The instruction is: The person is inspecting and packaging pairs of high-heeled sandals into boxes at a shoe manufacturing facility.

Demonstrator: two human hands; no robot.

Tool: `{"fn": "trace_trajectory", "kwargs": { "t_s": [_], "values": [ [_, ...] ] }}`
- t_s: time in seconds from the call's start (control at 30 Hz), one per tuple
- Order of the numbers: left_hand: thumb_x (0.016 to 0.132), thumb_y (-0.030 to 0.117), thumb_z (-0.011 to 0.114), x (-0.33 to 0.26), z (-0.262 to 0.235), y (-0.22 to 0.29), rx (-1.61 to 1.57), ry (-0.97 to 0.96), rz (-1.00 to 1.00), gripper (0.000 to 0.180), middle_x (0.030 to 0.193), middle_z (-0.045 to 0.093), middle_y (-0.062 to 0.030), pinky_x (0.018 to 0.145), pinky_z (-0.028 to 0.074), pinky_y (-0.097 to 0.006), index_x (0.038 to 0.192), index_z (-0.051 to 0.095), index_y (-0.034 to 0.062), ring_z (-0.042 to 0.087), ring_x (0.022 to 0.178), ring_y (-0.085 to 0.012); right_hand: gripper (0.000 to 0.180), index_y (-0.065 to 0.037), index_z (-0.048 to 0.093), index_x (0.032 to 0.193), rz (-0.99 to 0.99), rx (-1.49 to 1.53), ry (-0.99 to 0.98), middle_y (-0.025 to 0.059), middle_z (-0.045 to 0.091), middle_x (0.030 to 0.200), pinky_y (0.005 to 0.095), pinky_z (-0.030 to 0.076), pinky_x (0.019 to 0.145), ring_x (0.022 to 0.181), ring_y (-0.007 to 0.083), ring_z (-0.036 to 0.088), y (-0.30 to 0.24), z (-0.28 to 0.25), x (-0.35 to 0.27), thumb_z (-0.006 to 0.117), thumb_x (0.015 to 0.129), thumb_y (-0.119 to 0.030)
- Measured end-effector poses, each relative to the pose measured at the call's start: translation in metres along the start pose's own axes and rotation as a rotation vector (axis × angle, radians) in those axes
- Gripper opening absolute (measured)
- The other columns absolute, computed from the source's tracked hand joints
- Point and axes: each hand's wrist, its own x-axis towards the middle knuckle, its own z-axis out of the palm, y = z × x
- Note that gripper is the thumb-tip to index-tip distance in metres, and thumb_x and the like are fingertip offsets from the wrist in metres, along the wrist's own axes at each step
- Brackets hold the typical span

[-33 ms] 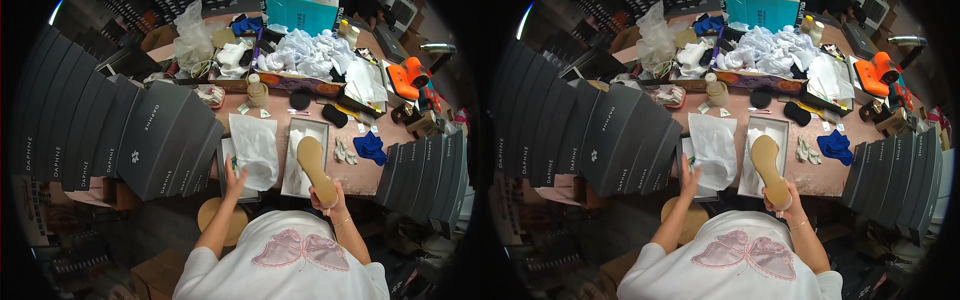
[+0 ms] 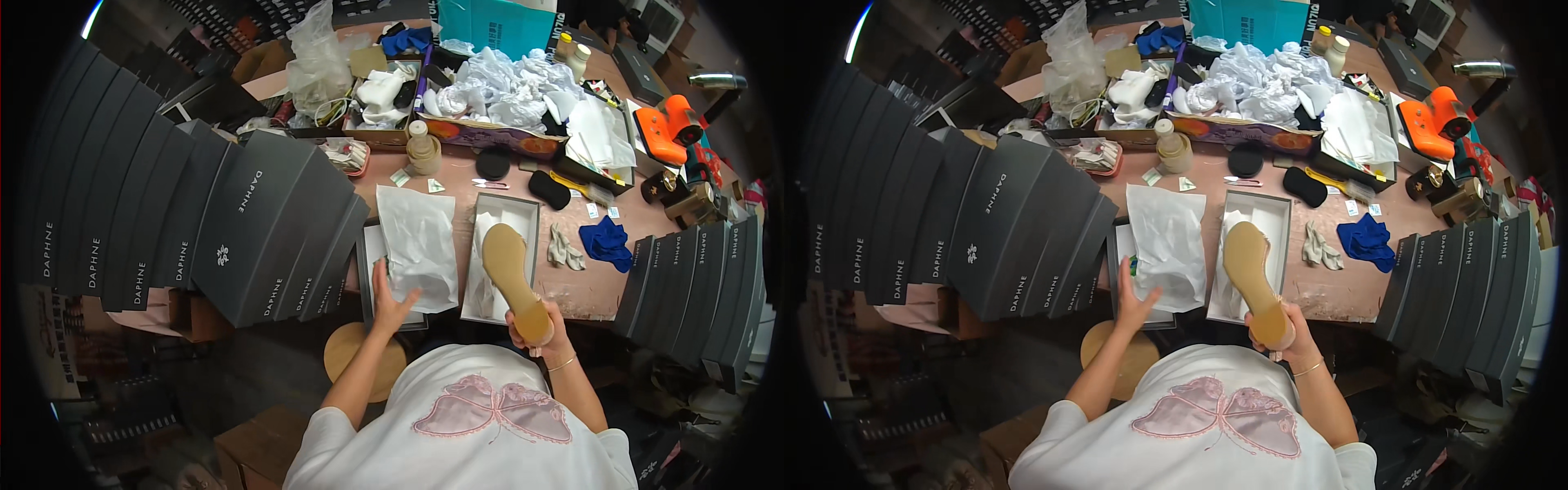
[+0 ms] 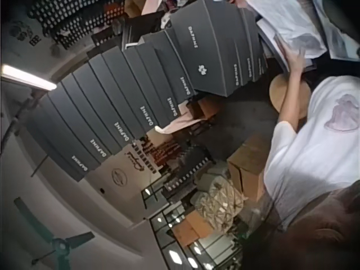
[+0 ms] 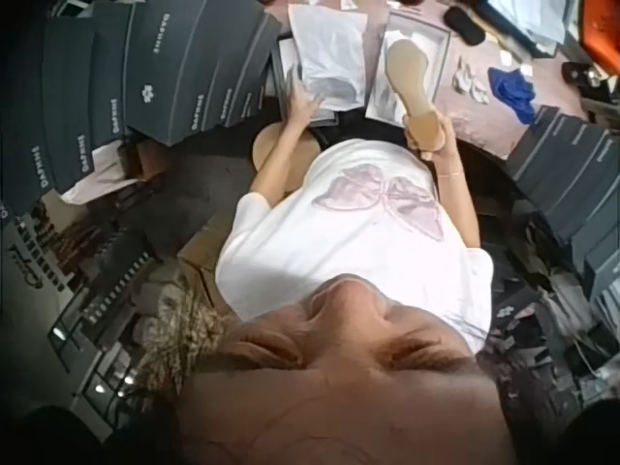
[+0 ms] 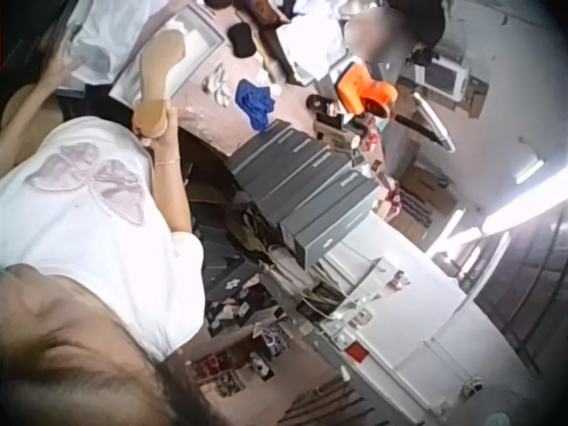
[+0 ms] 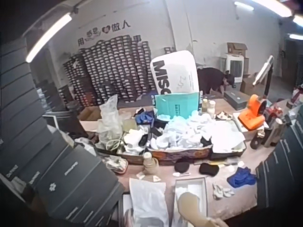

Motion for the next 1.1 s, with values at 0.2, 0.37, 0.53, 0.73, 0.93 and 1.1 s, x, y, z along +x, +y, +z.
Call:
{"fn": "trace_trajectory", "kwargs": {
  "t_s": [0.2, 0.37, 0.53, 0.73, 0.93, 1.1],
  "values": [
    [0.078, 0.001, 0.061, 0.02, -0.004, 0.032, 0.151, -0.072, 0.138, 0.022, 0.087, 0.059, -0.0127, 0.064, 0.046, -0.033, 0.1, 0.067, 0.0013, 0.055, 0.069, -0.0244, 0.061, 0.001, 0.046, 0.133, 0.475, -0.827, -0.147, 0.0071, 0.061, 0.103, 0.024, 0.045, 0.082, 0.094, 0.0118, 0.056, -0.028, 0.06, 0.018, 0.057, 0.087, -0.037],
    [0.077, 0.0, 0.062, 0.041, -0.034, 0.088, 0.134, -0.243, 0.073, 0.021, 0.074, 0.057, -0.0112, 0.058, 0.044, -0.032, 0.097, 0.069, 0.0031, 0.055, 0.062, -0.0221, 0.058, 0.001, 0.047, 0.133, 0.376, -0.972, -0.152, 0.0064, 0.06, 0.105, 0.0239, 0.045, 0.079, 0.091, 0.0108, 0.055, -0.014, 0.062, 0.07, 0.056, 0.088, -0.035],
    [0.078, 0.0, 0.062, 0.043, -0.038, 0.119, 0.123, -0.296, 0.118, 0.022, 0.075, 0.059, -0.012, 0.057, 0.045, -0.032, 0.099, 0.069, 0.002, 0.058, 0.063, -0.0232, 0.051, -0.002, 0.043, 0.134, 0.344, -0.7, 0.03, 0.0116, 0.063, 0.1, 0.0258, 0.052, 0.059, 0.076, 0.0149, 0.062, -0.002, 0.025, 0.095, 0.049, 0.092, -0.032],
    [0.082, 0.003, 0.062, 0.042, -0.014, 0.135, 0.046, -0.354, 0.208, 0.019, 0.076, 0.061, -0.0094, 0.059, 0.045, -0.03, 0.099, 0.068, 0.0002, 0.057, 0.064, -0.0186, 0.05, -0.004, 0.043, 0.13, 0.431, -0.062, -0.156, 0.0244, 0.063, 0.101, 0.027, 0.052, 0.043, 0.064, 0.0244, 0.064, -0.001, 0.024, 0.08, 0.039, 0.094, -0.038],
    [0.079, 0.0, 0.062, 0.023, -0.019, 0.194, -0.035, -0.461, 0.221, 0.025, 0.072, 0.056, -0.0113, 0.057, 0.046, -0.032, 0.103, 0.068, 0.0028, 0.058, 0.062, -0.0234, 0.046, -0.002, 0.048, 0.126, 0.369, 0.223, -0.191, 0.0202, 0.063, 0.108, 0.0335, 0.055, 0.053, 0.077, 0.0255, 0.065, -0.004, 0.024, 0.094, 0.044, 0.094, -0.035],
    [0.074, -0.001, 0.066, 0.002, 0.009, 0.202, -0.045, -0.355, 0.506, 0.033, 0.069, 0.053, -0.0106, 0.051, 0.044, -0.032, 0.105, 0.067, 0.0057, 0.055, 0.056, -0.0247, 0.039, -0.002, 0.052, 0.121, -0.265, -0.177, 0.293, 0.015, 0.064, 0.107, 0.0364, 0.053, 0.068, 0.091, 0.0251, 0.065, 0.029, 0.06, 0.121, 0.047, 0.094, -0.03]
  ]
}}
